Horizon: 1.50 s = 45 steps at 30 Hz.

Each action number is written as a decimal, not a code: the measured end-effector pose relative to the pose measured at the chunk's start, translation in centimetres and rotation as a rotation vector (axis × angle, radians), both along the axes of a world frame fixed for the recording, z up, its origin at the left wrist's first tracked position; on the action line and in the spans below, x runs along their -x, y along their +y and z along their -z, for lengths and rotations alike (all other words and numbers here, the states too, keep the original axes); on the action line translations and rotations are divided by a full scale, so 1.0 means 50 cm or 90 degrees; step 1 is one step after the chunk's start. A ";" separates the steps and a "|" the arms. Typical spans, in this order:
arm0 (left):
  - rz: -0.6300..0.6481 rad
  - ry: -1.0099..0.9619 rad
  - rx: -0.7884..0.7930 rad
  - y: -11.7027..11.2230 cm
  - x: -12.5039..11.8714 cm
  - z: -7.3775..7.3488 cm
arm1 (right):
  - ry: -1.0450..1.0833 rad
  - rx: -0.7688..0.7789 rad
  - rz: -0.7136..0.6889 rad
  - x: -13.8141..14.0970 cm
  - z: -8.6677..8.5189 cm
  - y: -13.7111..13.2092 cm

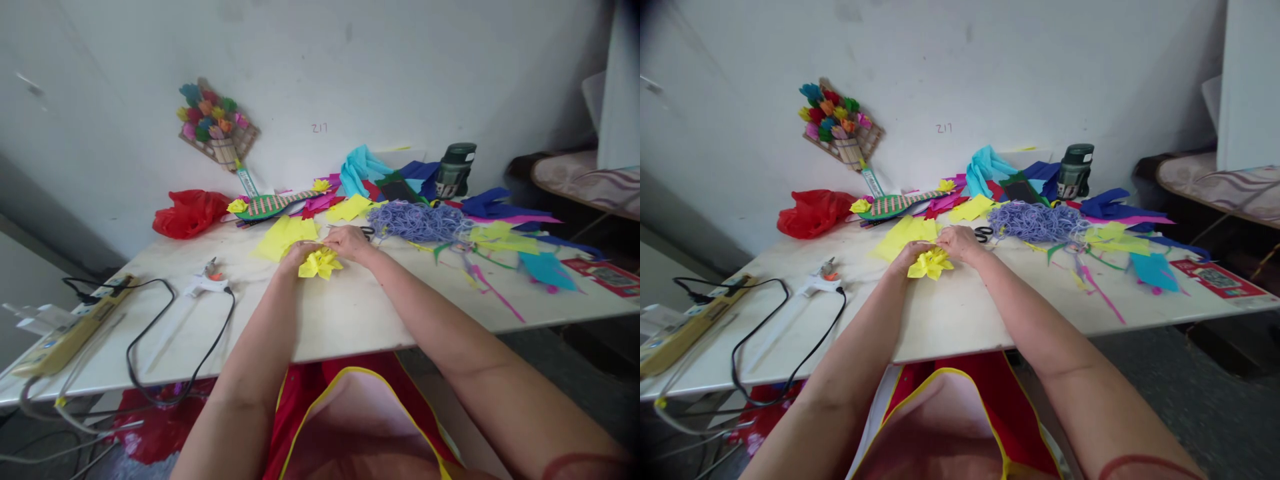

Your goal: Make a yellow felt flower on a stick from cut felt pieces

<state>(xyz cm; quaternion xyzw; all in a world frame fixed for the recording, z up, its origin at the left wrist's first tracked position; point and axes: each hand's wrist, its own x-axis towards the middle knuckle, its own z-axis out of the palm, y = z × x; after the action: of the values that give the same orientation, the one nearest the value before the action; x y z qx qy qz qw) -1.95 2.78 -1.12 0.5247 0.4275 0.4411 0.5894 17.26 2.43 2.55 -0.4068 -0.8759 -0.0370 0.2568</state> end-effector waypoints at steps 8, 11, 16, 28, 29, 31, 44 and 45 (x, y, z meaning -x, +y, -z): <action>-0.008 -0.019 0.002 -0.020 -0.010 -0.014 | 0.155 0.087 -0.045 0.002 0.017 0.030; -0.014 -0.014 0.006 -0.031 -0.014 -0.022 | 0.217 0.117 -0.077 0.003 0.022 0.038; -0.008 0.004 0.001 -0.041 -0.019 -0.027 | 0.293 0.147 -0.086 0.007 0.028 0.042; -0.009 0.006 -0.019 -0.038 -0.025 -0.015 | 0.323 0.212 -0.047 0.006 0.023 0.036; -0.014 0.009 -0.023 -0.038 -0.026 -0.015 | 0.323 0.213 -0.044 0.006 0.023 0.035; -0.024 0.018 -0.026 -0.038 -0.027 -0.014 | 0.321 0.220 -0.039 0.006 0.022 0.033; -0.035 0.017 -0.029 -0.036 -0.025 -0.012 | 0.299 0.219 -0.010 0.008 0.015 0.024; -0.032 0.013 -0.030 -0.037 -0.025 -0.012 | 0.297 0.222 -0.007 0.008 0.015 0.023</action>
<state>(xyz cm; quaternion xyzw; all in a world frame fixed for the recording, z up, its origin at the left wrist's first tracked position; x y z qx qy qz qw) -0.72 0.95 -0.51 0.5320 0.4358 0.4606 0.5611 16.85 3.61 1.81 -0.4376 -0.7884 0.2100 0.3780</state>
